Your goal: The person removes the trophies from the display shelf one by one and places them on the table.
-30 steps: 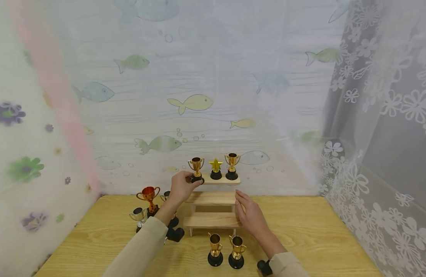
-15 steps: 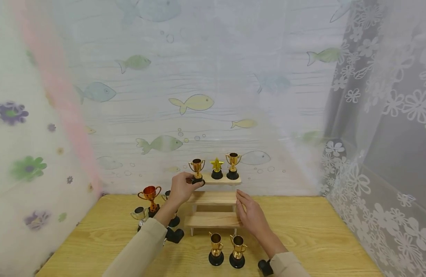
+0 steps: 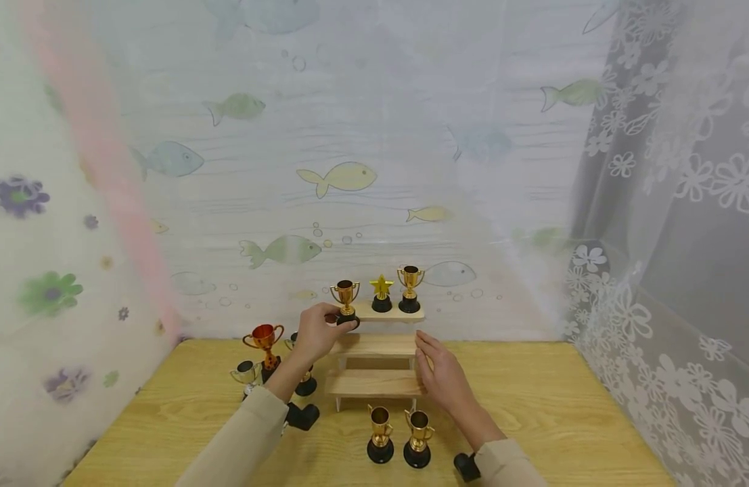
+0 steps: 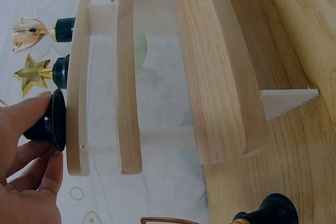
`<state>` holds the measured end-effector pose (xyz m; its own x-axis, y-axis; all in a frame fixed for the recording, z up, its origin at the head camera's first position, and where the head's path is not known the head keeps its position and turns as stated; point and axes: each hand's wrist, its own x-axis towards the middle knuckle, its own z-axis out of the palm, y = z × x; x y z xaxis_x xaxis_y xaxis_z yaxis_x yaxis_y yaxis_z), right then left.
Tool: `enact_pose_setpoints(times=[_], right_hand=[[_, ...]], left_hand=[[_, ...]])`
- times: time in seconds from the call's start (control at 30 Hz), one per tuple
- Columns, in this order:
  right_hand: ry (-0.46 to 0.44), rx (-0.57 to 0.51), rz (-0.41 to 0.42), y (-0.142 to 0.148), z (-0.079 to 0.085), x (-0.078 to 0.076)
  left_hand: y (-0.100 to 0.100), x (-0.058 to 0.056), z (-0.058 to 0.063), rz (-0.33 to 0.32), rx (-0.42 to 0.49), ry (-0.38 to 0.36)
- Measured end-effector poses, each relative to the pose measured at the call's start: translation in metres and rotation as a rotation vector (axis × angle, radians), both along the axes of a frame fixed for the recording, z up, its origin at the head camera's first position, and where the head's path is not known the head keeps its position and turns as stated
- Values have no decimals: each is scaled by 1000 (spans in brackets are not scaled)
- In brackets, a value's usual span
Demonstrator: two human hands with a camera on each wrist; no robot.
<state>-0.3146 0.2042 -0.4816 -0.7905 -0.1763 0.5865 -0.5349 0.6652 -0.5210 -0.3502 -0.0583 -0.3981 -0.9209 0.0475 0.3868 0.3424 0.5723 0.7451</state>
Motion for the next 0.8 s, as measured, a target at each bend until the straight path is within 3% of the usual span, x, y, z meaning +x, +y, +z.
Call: enact_pose_setpoints(times=[0.8], right_hand=[[1,3,2,1,1,1]], left_hand=[[-4,21,-5,-38,-2,-18]])
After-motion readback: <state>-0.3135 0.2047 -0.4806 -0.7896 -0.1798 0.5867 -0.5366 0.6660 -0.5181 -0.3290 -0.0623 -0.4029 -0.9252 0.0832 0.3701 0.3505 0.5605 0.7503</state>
